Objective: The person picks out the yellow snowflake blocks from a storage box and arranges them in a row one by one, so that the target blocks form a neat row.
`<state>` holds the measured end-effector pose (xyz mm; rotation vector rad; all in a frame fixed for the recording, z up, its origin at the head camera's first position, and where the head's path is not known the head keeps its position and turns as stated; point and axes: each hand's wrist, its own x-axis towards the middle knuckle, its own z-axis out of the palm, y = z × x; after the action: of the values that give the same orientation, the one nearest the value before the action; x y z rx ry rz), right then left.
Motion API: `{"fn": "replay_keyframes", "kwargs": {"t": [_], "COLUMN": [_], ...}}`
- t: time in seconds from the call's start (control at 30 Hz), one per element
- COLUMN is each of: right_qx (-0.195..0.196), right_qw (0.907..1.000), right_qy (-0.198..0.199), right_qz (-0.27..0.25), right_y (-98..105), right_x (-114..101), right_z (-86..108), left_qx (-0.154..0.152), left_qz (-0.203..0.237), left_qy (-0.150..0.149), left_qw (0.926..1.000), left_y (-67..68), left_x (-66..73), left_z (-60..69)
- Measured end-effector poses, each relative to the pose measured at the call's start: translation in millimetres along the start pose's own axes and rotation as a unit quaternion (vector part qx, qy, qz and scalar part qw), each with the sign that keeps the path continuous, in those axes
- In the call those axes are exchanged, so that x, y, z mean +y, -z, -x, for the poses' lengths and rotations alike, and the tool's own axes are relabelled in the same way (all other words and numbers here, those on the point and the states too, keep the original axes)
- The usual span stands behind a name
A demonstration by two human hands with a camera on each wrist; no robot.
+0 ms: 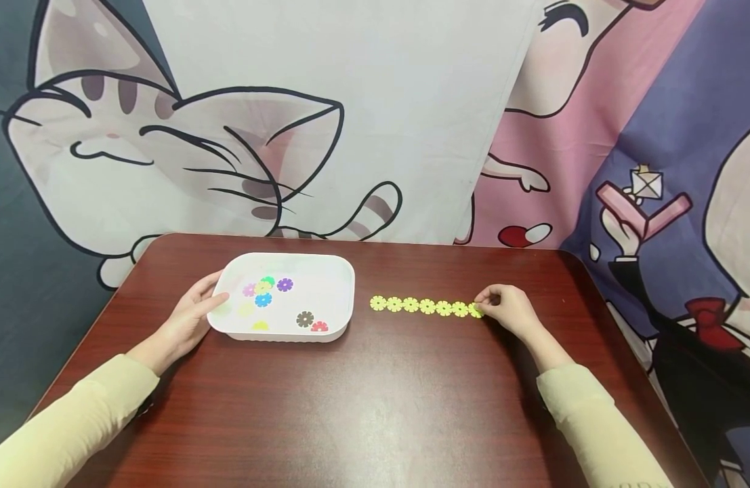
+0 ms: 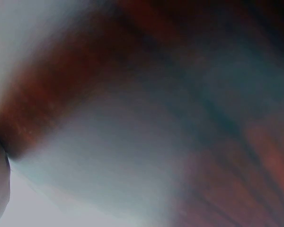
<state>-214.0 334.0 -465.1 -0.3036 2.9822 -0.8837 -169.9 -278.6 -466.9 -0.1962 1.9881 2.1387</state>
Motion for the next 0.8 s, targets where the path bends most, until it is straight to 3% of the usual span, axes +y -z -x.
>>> {"fn": "replay_keyframes", "kwargs": {"t": [0.57,0.8], "right_qx": [0.025,0.037], "right_qw": [0.9996,0.9978], "right_qy": [0.005,0.024], "right_qz": [-0.013,-0.051], "right_y": [8.8,4.7], "right_x": [-5.8,-17.7], "right_z": [0.6,-3.6], "left_qx": [-0.002,-0.001], "left_qz": [-0.006,-0.008], "left_qy": [-0.005,-0.003], "left_qw": [1.0,1.0], "left_y": [0.6,0.7], "left_x": [-1.4,-1.8], "left_z": [-1.1,-0.8]}}
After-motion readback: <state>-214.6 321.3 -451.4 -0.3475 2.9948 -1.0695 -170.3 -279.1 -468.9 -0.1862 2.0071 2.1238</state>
